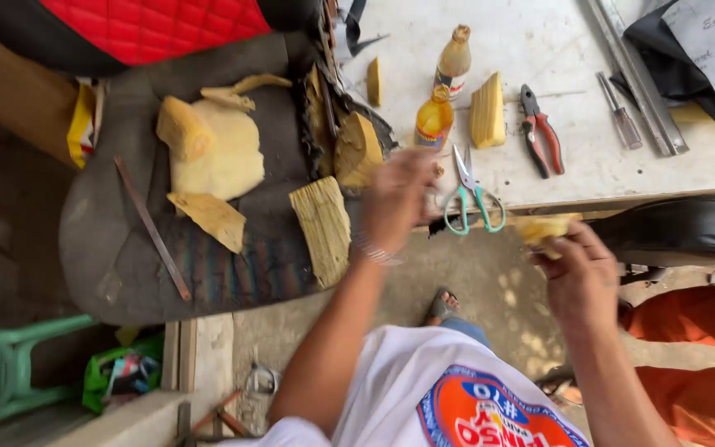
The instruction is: Applying adhesive to foam inserts and attaching them to a chair frame to build up the seat cushioning.
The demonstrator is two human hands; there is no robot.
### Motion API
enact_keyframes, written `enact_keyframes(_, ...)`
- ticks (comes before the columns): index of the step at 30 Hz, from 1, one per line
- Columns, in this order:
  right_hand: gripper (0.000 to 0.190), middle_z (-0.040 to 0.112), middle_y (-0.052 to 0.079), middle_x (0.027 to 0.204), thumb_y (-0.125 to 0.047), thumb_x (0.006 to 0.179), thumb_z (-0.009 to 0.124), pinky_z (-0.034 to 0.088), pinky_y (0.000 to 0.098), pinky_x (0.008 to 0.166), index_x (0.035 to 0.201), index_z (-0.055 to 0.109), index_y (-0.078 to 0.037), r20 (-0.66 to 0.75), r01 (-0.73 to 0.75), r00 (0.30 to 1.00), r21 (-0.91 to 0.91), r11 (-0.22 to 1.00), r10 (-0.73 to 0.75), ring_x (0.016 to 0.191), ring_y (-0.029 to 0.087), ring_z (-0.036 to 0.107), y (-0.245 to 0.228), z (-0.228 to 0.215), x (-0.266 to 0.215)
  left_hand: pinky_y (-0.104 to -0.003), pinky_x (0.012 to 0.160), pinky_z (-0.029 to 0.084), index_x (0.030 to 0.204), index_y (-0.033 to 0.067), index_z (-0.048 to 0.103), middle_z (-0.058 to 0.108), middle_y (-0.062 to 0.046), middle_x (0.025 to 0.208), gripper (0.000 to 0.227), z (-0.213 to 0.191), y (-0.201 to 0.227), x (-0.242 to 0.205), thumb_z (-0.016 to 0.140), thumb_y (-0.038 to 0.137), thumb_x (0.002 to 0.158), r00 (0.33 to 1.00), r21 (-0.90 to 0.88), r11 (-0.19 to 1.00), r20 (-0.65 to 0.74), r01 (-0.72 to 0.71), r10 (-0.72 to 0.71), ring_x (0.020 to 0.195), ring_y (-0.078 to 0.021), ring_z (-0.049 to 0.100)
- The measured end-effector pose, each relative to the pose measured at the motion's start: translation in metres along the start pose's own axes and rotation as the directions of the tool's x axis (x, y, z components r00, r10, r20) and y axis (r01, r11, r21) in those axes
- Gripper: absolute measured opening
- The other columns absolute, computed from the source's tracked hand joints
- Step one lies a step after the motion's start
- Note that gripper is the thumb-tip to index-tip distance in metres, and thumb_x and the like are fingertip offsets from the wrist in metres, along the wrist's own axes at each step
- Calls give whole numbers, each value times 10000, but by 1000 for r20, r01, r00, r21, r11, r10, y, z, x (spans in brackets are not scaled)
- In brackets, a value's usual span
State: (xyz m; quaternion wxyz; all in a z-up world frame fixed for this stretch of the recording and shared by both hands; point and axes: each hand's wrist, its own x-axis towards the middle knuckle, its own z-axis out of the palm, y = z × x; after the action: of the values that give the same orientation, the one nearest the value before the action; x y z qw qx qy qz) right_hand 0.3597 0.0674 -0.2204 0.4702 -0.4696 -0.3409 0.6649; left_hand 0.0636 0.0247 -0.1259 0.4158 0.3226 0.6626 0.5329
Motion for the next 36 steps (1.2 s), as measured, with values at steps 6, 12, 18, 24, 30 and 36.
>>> enact_keyframes(6,285,809,232,1087,77,979,733,680,432,889,1256,798,85,301,202,944,-196,960,-137,954,292,787,63,130,-91,-886,1208,285,1754,213,425,206,-189,1851,1110,-191,18,-12,874,217,739,649,631,225,760,-743,12,1680,-565,112)
enact_keyframes(12,253,755,180,1080,-5,1017,701,685,371,788,1252,764,66,141,194,973,-80,978,-182,941,237,751,121,191,-118,-844,1321,70,1589,374,610,605,3,1613,887,-203,-42,18,915,627,796,436,422,-246,900,-873,-6,1635,-247,430)
enact_keyframes(18,306,785,78,929,93,1024,733,639,398,839,1214,871,-103,494,742,662,-535,404,-563,904,272,749,82,243,-127,-850,1323,31,1686,262,464,673,-5,1546,1129,-195,-46,35,979,640,755,423,408,-217,906,-887,-24,1555,-221,523)
enact_keyframes(24,241,803,132,949,35,1022,682,619,487,858,1134,845,-101,652,809,547,-574,130,-525,925,364,737,130,222,-129,-850,1303,112,1488,307,694,708,52,1460,832,-198,-58,40,942,688,792,366,368,-237,929,-899,53,1487,-203,573)
enact_keyframes(30,337,697,50,816,101,993,694,603,399,770,1143,869,-145,424,767,518,-614,184,-743,769,302,664,130,224,-180,-878,1293,93,1478,337,704,718,50,1448,828,-198,-63,47,968,675,771,371,375,-189,927,-908,59,1475,-222,583)
enact_keyframes(36,198,777,114,957,-18,1007,683,541,526,822,1130,802,-118,558,754,496,-657,11,-666,948,402,722,178,228,-176,-880,1298,79,1464,320,719,727,26,1462,806,-197,-59,42,966,663,778,357,356,-222,933,-908,40,1467,-244,603)
